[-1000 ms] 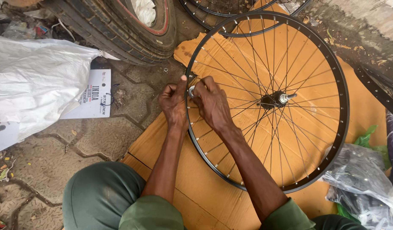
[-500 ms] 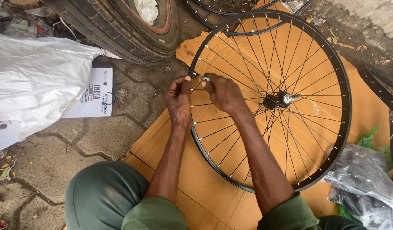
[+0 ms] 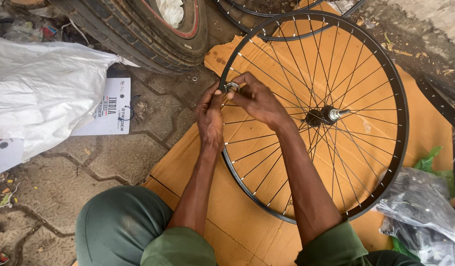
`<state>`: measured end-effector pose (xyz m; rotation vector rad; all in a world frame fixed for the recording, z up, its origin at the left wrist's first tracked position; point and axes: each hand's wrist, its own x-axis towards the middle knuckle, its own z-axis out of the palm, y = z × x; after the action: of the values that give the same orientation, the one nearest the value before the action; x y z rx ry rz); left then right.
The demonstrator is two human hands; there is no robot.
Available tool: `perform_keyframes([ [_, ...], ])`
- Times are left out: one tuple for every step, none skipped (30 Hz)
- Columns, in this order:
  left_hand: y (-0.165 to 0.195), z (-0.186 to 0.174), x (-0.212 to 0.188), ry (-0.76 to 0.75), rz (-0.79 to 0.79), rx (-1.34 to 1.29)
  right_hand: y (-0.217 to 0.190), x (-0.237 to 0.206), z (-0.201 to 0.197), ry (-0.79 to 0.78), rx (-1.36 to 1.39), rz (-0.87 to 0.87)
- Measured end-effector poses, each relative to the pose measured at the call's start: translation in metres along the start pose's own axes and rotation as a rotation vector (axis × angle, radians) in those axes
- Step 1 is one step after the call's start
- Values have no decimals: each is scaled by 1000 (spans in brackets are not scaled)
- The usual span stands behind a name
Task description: The person sits on the ground and uses a spoke wrench to tighten the nipples on a bicycle wheel rim. They rotate the wheel to access different spokes and continue tightening them one by one.
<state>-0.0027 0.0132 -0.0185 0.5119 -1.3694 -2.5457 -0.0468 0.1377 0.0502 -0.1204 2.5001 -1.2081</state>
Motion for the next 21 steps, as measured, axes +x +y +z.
perform_keyframes([
  [-1, 0, 1, -1, 5, -8, 2, -1, -1, 32, 38, -112],
  [-2, 0, 1, -4, 12, -15, 3, -2, 1, 65, 76, -226],
  [-2, 0, 2, -1, 22, -20, 3, -1, 4, 93, 115, -342],
  [-2, 0, 3, -7, 25, -7, 2, 1, 7, 159, 3, -264],
  [-2, -1, 2, -10, 24, 9, 0, 5, 13, 223, -107, -181],
  [-2, -1, 2, -16, 20, 21, -2, 7, 19, 286, -221, -94],
  [-1, -1, 2, -19, 29, -2, -4, 10, 24, 286, -334, -78],
  [-1, 0, 2, -20, 34, -24, -6, 13, 26, 282, -446, -57],
  [0, 0, 1, -22, 38, -45, -6, 14, 27, 276, -558, -33],
  [1, 1, 0, -22, 13, -48, -5, 15, 26, 216, -500, -46],
  [1, 2, 0, -18, -8, -49, -3, 14, 21, 153, -439, -65],
  [3, 1, -1, -9, -29, -48, 1, 13, 17, 84, -376, -84],
  [4, 1, -1, 12, -43, -21, 5, 11, 13, 62, -191, -189],
  [5, 2, -2, 33, -59, 3, 11, 6, 10, 37, -7, -289],
  [6, 3, -2, 52, -77, 25, 15, 4, 8, 13, 176, -385],
  [7, 3, -3, 36, -74, -4, 16, 6, 6, 61, 142, -373],
  [7, 3, -4, 21, -71, -32, 16, 7, 8, 109, 108, -360],
  [7, 3, -3, 5, -66, -59, 15, 9, 10, 158, 74, -348],
  [7, 3, -3, 2, -58, -54, 12, 12, 13, 182, -119, -234],
  [7, 3, -2, -3, -51, -49, 7, 15, 20, 206, -313, -116],
  [7, 2, -1, -9, -44, -43, 3, 17, 24, 229, -504, 5],
])
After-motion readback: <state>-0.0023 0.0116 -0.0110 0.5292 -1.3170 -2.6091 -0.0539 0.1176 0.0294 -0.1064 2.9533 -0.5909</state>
